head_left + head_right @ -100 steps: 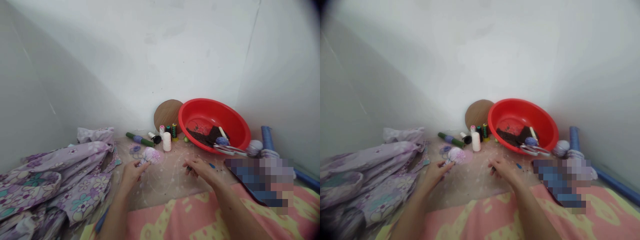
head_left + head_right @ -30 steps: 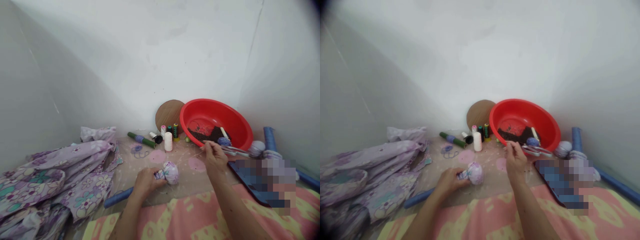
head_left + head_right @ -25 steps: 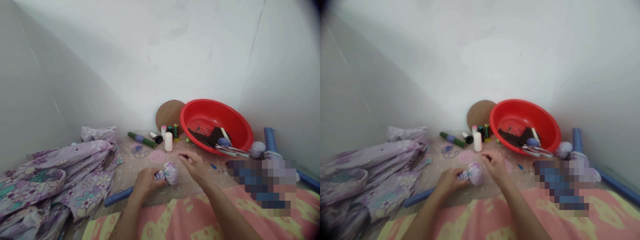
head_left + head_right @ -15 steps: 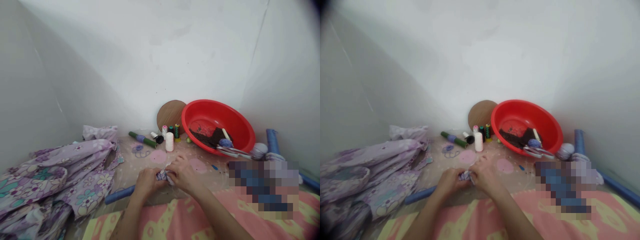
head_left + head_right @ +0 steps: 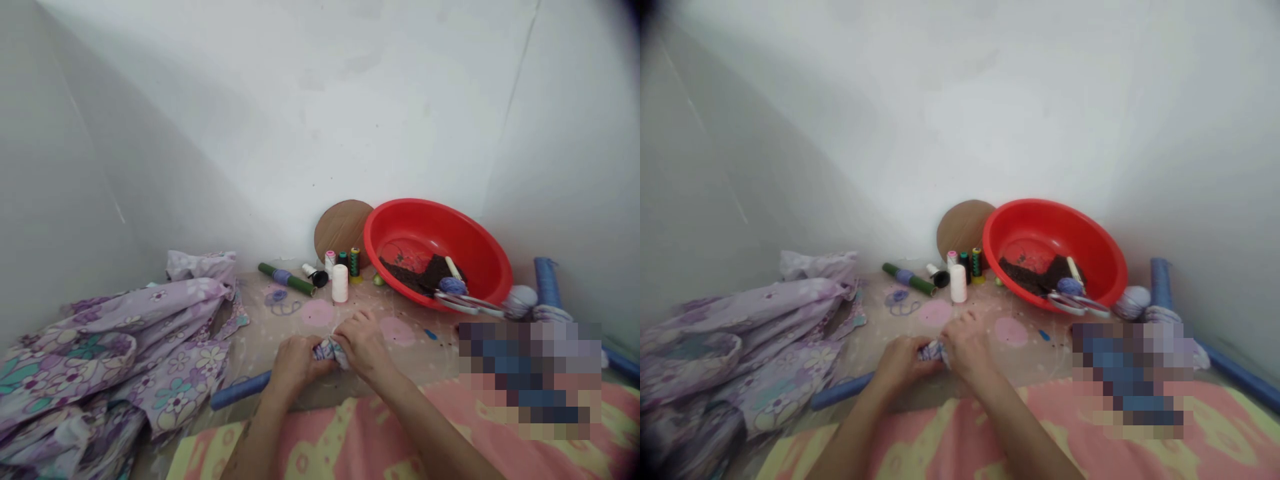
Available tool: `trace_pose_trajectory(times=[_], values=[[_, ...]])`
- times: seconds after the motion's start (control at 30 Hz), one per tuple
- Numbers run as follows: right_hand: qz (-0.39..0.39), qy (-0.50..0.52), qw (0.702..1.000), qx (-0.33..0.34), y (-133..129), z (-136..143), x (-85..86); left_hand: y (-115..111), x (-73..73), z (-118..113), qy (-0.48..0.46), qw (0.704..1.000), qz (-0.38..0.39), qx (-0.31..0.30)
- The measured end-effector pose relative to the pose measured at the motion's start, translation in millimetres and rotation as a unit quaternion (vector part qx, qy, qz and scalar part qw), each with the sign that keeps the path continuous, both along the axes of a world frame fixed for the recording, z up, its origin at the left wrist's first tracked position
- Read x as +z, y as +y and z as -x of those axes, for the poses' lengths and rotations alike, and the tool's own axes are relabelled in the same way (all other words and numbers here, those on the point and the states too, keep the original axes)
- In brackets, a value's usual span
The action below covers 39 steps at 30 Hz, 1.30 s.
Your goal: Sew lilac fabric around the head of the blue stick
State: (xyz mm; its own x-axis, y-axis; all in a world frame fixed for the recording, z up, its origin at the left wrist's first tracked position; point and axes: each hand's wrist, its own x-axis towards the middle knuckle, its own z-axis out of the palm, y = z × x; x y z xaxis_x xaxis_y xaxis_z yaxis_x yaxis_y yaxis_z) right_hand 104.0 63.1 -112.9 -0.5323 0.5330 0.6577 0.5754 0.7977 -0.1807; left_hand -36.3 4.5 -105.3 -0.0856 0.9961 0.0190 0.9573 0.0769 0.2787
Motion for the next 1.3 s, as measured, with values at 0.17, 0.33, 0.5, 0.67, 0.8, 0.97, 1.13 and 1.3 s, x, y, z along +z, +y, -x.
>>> trace_pose_trajectory(times=[0.17,0.33,0.5,0.67,0.8,0.97,1.13,1.3], values=[[0.010,0.168,0.981,-0.094,16,-24,-1.2,1,-4.4,3,-0.016,1.000,-0.014,-0.004],[0.001,0.307,0.923,-0.233,31,-60,5.3,2,-6.8,5,-0.022,1.000,-0.019,-0.003],[0.006,0.327,0.893,-0.309,38,-74,4.6,3,-8.6,6,-0.014,1.000,-0.022,-0.003],[0.042,0.196,0.963,-0.178,26,-54,4.6,3,-11.0,7,-0.008,1.000,-0.027,-0.007],[0.057,0.115,0.990,-0.049,7,-30,6.8,3,-11.3,7,0.000,1.000,-0.023,-0.007],[0.045,-0.017,0.999,0.022,-8,-10,4.1,3,-9.8,6,0.011,1.000,-0.021,-0.011],[-0.023,-0.096,0.995,-0.005,-7,1,1.1,4,-7.5,4,0.016,1.000,-0.014,-0.004],[-0.058,-0.115,0.992,0.000,1,10,-4.7,4,-7.9,3,0.013,1.000,-0.013,-0.001]])
